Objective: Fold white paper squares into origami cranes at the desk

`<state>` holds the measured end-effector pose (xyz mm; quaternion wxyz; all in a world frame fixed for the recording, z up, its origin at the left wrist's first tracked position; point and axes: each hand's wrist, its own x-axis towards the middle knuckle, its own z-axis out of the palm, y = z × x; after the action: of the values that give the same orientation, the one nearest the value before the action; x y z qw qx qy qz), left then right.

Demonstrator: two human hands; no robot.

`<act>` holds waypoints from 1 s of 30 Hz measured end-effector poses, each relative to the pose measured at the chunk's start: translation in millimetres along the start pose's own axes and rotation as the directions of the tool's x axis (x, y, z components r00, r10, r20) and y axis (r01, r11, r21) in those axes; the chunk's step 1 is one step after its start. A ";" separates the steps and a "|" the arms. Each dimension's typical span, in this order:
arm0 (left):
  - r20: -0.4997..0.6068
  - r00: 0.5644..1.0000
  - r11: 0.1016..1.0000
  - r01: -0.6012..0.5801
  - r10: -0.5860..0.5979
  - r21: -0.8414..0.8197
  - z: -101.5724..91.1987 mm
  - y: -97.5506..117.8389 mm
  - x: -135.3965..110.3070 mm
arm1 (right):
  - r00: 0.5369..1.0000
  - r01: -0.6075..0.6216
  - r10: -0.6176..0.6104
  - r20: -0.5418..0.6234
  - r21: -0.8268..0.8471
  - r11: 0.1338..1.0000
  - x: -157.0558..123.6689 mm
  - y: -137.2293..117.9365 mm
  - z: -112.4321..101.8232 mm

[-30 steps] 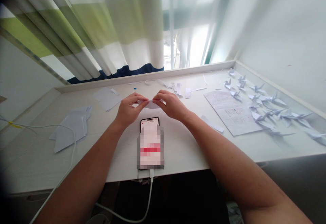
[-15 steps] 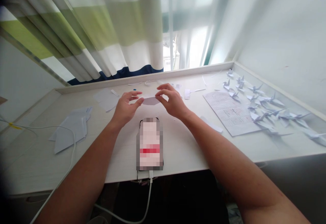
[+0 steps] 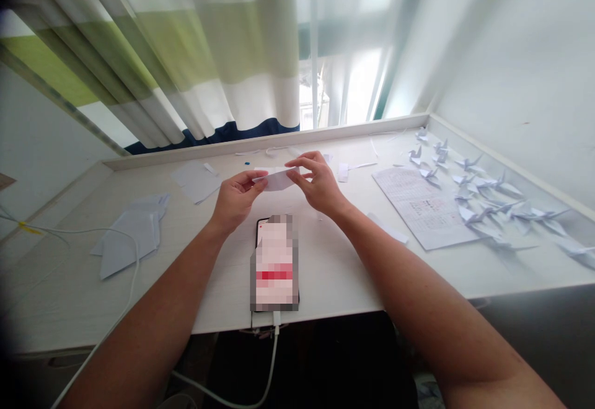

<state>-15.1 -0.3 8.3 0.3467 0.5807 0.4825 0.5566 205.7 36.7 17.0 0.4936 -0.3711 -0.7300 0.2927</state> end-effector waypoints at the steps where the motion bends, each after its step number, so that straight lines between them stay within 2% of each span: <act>1: -0.017 1.000 1.000 -0.001 0.001 -0.004 -0.3 -0.1 0.1 | 1.000 -0.004 0.005 0.013 -0.013 1.000 0.2 0.4 -0.6; 4: -0.022 1.000 0.999 0.010 -0.011 -0.038 -1.4 1.8 0.2 | 0.995 -0.039 0.041 0.090 -0.024 0.999 0.6 1.5 -1.6; 7: -0.012 1.000 0.992 0.022 -0.024 -0.122 -0.4 5.3 -0.2 | 0.987 -0.075 0.069 0.142 0.037 0.996 0.3 1.2 0.4; 12: -0.031 0.993 0.963 0.107 -0.118 -0.249 5.6 6.8 -1.0 | 0.990 -0.128 0.107 0.092 0.258 0.958 -0.6 -0.7 7.3; 18: -0.022 0.997 0.963 0.066 -0.074 -0.263 5.9 7.5 -1.3 | 0.976 -0.216 0.190 0.103 0.489 0.845 -0.5 -2.5 8.9; 24: -0.007 0.997 0.952 0.069 -0.075 -0.297 3.7 5.9 -0.9 | 0.966 -0.256 0.227 0.122 0.549 0.796 -1.1 -3.9 8.9; 30: 0.004 0.991 0.915 0.122 -0.130 -0.384 7.1 5.1 -0.7 | 0.957 -0.283 0.267 0.113 0.564 0.776 -0.8 -3.0 12.5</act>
<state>-7.2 -1.5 11.8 0.4834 0.4632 0.4045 0.6230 193.5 33.6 14.7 0.5244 -0.3036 -0.5522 0.5726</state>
